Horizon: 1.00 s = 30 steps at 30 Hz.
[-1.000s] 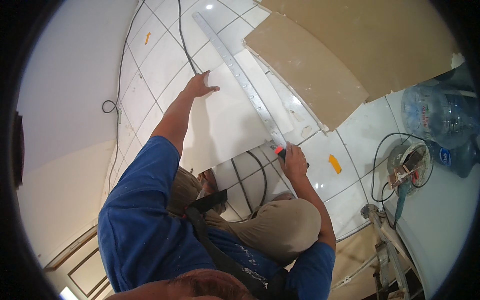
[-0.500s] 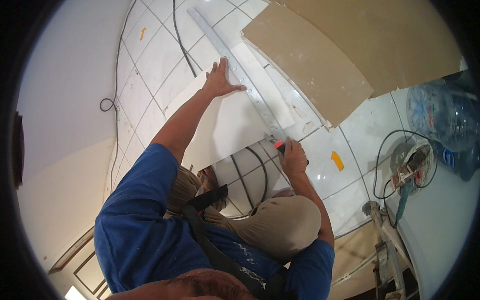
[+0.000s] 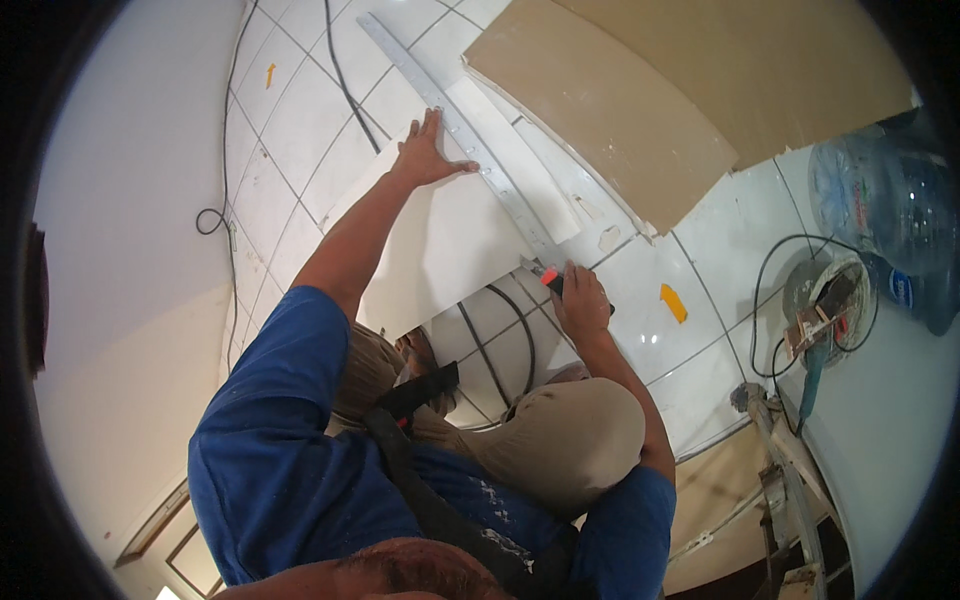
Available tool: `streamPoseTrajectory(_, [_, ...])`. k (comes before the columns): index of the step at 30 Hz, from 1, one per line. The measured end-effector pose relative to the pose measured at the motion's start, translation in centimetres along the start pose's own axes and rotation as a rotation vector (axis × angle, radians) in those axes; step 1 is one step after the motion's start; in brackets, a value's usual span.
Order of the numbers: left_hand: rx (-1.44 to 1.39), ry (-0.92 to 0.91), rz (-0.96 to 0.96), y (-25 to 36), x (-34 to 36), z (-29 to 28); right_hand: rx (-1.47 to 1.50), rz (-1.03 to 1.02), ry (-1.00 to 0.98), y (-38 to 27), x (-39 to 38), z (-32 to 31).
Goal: The person measures and cuts a white board using a utility knife and a metal ruler. They then lift the board to fit it into a ceiling opening, trim the edges, and remove the excess piece.
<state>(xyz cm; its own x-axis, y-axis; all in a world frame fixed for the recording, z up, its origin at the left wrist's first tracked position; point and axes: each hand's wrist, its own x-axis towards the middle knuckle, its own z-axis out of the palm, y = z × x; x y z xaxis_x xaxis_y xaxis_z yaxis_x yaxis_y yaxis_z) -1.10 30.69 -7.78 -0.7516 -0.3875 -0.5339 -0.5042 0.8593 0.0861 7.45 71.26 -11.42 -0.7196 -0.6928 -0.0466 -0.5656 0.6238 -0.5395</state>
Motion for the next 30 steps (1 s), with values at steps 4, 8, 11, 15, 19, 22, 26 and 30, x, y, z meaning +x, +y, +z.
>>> streamPoseTrajectory(4, [0.009, -0.002, -0.011, 0.3, 0.1, -0.1, -0.015, 0.000, -0.034, 0.0, 0.2, -0.1])
streamPoseTrajectory(8, [0.014, 0.000, -0.002, 0.1, 0.2, -0.1, -0.012, -0.020, -0.038, -0.2, 0.0, 0.0])
streamPoseTrajectory(11, [0.040, -0.013, -0.009, 0.1, 0.2, -0.2, -0.013, -0.022, -0.053, -0.3, -0.1, 0.0])
streamPoseTrajectory(15, [0.038, -0.003, 0.016, -0.5, 0.4, 0.3, -0.009, -0.028, -0.086, -0.7, -0.2, -0.1])
streamPoseTrajectory(19, [0.019, -0.015, 0.048, -1.2, 0.6, 0.3, -0.029, -0.032, -0.135, -1.5, -0.3, -0.2])
streamPoseTrajectory(22, [0.019, -0.017, 0.035, -1.1, 0.4, 0.2, -0.027, -0.049, -0.124, -1.4, -0.5, 0.2])
streamPoseTrajectory(26, [0.027, -0.027, 0.043, -1.1, 0.3, -0.1, -0.004, -0.056, -0.130, -1.6, -0.9, 0.6])
streamPoseTrajectory(30, [0.010, -0.023, 0.069, -1.5, 0.3, -0.1, 0.007, -0.063, -0.170, -2.3, -0.9, 0.2])
